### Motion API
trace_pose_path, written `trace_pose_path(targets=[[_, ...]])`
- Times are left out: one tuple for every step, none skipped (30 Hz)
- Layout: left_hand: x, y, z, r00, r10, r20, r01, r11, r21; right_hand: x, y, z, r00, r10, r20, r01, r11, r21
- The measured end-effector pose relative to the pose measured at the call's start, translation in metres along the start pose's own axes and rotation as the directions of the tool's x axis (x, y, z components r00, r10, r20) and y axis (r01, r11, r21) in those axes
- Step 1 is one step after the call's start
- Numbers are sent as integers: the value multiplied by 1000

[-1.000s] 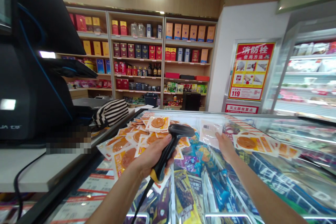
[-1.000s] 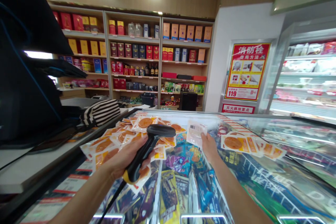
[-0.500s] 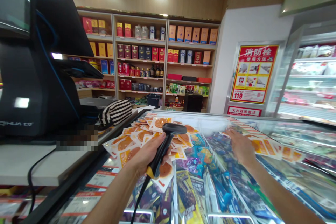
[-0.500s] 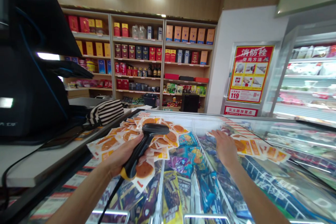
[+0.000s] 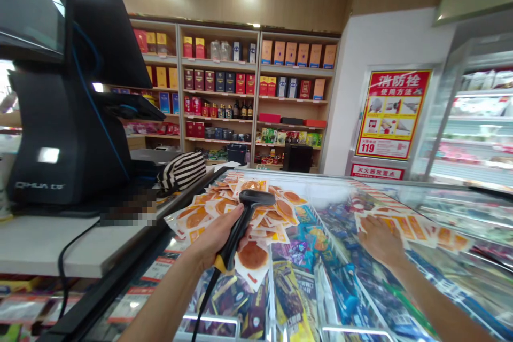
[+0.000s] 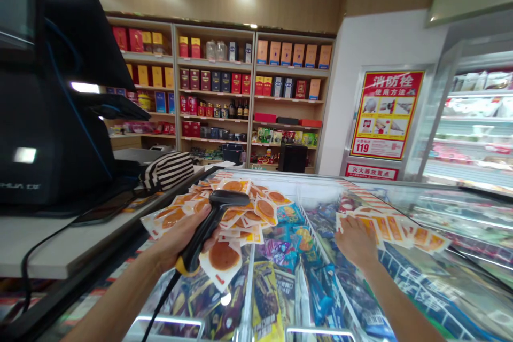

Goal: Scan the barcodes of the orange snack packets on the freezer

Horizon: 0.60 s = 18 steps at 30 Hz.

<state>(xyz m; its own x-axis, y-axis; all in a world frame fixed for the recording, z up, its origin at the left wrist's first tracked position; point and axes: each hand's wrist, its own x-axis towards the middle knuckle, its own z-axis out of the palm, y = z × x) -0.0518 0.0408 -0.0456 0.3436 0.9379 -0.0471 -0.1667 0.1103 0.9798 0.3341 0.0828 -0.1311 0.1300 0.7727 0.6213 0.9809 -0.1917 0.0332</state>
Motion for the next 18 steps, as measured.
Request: trace_pose_path(targets=[[0, 0, -1, 1000, 4, 3, -4, 1000, -5, 3, -10, -2, 1000, 10, 4, -10, 1000, 23], [0, -1, -1, 1000, 5, 0, -5, 1000, -12, 7, -21, -4, 1000, 10, 14, -11, 998, 61], [0, -1, -1, 1000, 4, -7, -4, 1000, -19, 10, -35, -8, 1000, -3, 29, 0, 993, 117], [0, -2, -1, 1000, 2, -17, -3, 1000, -23, 13, -51, -11, 998, -34, 46, 25, 982, 185], [-1, -2, -2, 1000, 2, -25, -3, 1000, -24, 16, -67, -15, 996, -75, 56, 58, 963, 261], [-1, -2, -2, 1000, 4, -26, -5, 1000, -20, 18, -84, -19, 990, -129, 57, 102, 934, 342], [-1, -2, -3, 1000, 3, -25, -4, 1000, -12, 19, -102, -22, 981, -186, 53, 147, 896, 418], [-2, -1, -3, 1000, 0, -20, 0, 1000, -4, 20, -118, -24, 972, -232, 45, 183, 858, 480], [-2, -1, -4, 1000, 1, -22, -1, 1000, -1, 20, -133, -26, 963, -266, 39, 205, 823, 530], [-3, -1, -5, 999, 6, -32, -6, 1000, -2, 20, -147, -27, 954, -297, 35, 224, 789, 572], [-4, 0, -6, 999, 14, -51, -14, 1000, -5, 20, -158, -28, 946, -324, 34, 238, 758, 607], [-4, 0, -7, 997, 25, -75, -26, 1000, -8, 19, -168, -28, 940, -340, 37, 241, 735, 634], [-5, 0, -8, 995, 36, -93, -37, 999, -9, 19, -176, -27, 937, -347, 44, 236, 719, 654], [-5, 0, -9, 994, 42, -102, -43, 999, -7, 19, -182, -26, 937, -344, 52, 224, 711, 667], [-4, 0, -10, 994, 40, -101, -41, 999, -4, 20, -186, -26, 940, -335, 59, 210, 708, 674], [-4, -1, -12, 996, 28, -90, -29, 1000, -2, 20, -189, -25, 943, -326, 64, 199, 710, 676], [-3, -1, -13, 997, 16, -80, -16, 1000, -2, 21, -191, -24, 945, -320, 69, 192, 714, 673], [-2, -1, -14, 997, 5, -71, -5, 1000, -4, 22, -191, -23, 944, -323, 70, 197, 720, 666]])
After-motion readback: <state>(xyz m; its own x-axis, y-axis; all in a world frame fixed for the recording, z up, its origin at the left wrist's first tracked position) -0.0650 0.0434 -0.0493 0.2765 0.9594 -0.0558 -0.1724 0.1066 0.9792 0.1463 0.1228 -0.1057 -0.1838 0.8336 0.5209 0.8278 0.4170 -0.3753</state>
